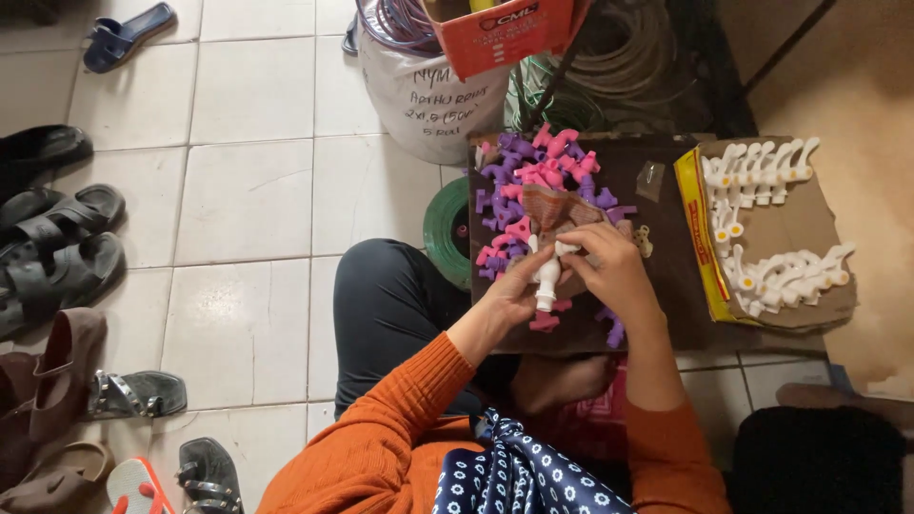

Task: Assembling small plastic tap components by fitting handles onto the tap bodies.

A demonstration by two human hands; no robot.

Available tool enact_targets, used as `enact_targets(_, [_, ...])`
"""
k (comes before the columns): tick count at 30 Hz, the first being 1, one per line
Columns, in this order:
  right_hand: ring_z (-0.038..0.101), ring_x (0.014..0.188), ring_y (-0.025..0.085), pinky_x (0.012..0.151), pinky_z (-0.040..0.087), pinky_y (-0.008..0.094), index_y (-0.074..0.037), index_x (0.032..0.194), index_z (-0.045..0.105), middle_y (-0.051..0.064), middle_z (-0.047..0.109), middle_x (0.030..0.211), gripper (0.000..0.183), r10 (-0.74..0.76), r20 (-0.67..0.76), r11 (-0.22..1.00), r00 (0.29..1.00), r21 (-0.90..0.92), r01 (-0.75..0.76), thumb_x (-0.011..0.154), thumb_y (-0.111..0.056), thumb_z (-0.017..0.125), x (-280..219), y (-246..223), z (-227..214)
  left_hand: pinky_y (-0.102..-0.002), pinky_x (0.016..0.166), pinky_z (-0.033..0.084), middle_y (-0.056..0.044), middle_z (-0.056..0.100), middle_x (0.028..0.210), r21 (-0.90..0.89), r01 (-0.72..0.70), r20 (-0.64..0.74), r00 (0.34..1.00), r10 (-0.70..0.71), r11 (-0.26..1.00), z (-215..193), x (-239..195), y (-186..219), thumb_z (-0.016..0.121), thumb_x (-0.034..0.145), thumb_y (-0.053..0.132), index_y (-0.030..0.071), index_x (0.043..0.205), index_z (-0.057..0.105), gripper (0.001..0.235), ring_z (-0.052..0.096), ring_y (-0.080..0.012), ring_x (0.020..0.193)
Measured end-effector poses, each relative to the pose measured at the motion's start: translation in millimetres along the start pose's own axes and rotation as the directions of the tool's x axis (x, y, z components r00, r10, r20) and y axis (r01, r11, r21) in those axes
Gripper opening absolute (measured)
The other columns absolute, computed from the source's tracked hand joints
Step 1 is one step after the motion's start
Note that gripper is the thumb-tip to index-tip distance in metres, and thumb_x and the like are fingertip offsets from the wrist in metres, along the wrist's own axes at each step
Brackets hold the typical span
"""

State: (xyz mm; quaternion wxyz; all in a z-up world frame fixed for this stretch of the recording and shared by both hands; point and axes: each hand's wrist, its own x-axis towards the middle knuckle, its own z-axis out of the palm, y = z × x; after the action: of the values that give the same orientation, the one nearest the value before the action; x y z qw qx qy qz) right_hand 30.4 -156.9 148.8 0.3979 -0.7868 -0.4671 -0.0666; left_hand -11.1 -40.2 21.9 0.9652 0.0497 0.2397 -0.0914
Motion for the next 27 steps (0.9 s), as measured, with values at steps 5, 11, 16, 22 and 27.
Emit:
enact_targets(5, [0.062, 0.080, 0.028, 0.076, 0.049, 0.036, -0.006, 0.094, 0.065, 0.009, 0.062, 0.082, 0.020, -0.003, -0.004, 0.989, 1.000, -0.147, 0.002, 0.078, -0.014, 0.074, -8, 18, 8, -0.043, 0.078, 0.057, -0.018, 0.066, 0.092, 0.036, -0.009, 0.000, 1.000, 0.009, 0.999, 8, -5, -3, 0.079, 0.077, 0.012, -0.002, 0.100, 0.059, 0.034, 0.068, -0.0303, 0.085])
enact_targets(11, [0.063, 0.082, 0.030, 0.075, 0.050, 0.037, -0.008, 0.095, 0.065, 0.008, 0.063, 0.084, 0.018, 0.028, 0.031, 0.994, 0.999, -0.109, -0.025, 0.079, -0.014, 0.071, -6, 12, 6, -0.040, 0.076, 0.058, -0.015, 0.066, 0.091, 0.135, -0.043, 0.043, 0.998, 0.037, 0.990, 8, -5, 2, 0.079, 0.077, 0.017, 0.003, 0.098, 0.059, 0.032, 0.069, -0.0272, 0.083])
enact_targets(16, [0.062, 0.090, 0.028, 0.080, 0.049, 0.037, -0.014, 0.107, 0.064, 0.006, 0.062, 0.095, 0.033, 0.010, 0.036, 0.992, 0.999, -0.123, -0.006, 0.077, -0.021, 0.073, -4, 12, 2, -0.042, 0.070, 0.059, -0.014, 0.065, 0.087, 0.172, -0.064, 0.033, 0.998, 0.059, 0.983, 15, -8, 2, 0.080, 0.076, 0.019, 0.004, 0.098, 0.059, 0.034, 0.069, -0.0297, 0.078])
enact_targets(22, [0.063, 0.078, 0.028, 0.073, 0.051, 0.037, -0.008, 0.098, 0.064, 0.009, 0.062, 0.081, 0.022, 0.054, 0.039, 0.980, 0.998, -0.195, -0.045, 0.081, -0.020, 0.070, -6, 11, 3, -0.042, 0.068, 0.058, -0.014, 0.065, 0.085, 0.184, -0.061, 0.035, 0.998, 0.056, 0.981, 4, 1, -1, 0.078, 0.078, 0.018, 0.004, 0.097, 0.058, 0.031, 0.069, -0.0286, 0.076])
enact_targets(27, [0.064, 0.078, 0.027, 0.073, 0.051, 0.034, -0.009, 0.097, 0.066, 0.007, 0.064, 0.081, 0.018, 0.092, 0.034, 0.978, 0.995, -0.193, -0.084, 0.083, -0.019, 0.070, -13, 20, 8, -0.039, 0.066, 0.059, -0.011, 0.065, 0.084, 0.256, -0.098, 0.051, 0.995, 0.088, 0.962, 2, 1, -2, 0.077, 0.079, 0.021, 0.007, 0.097, 0.057, 0.030, 0.069, -0.0253, 0.076])
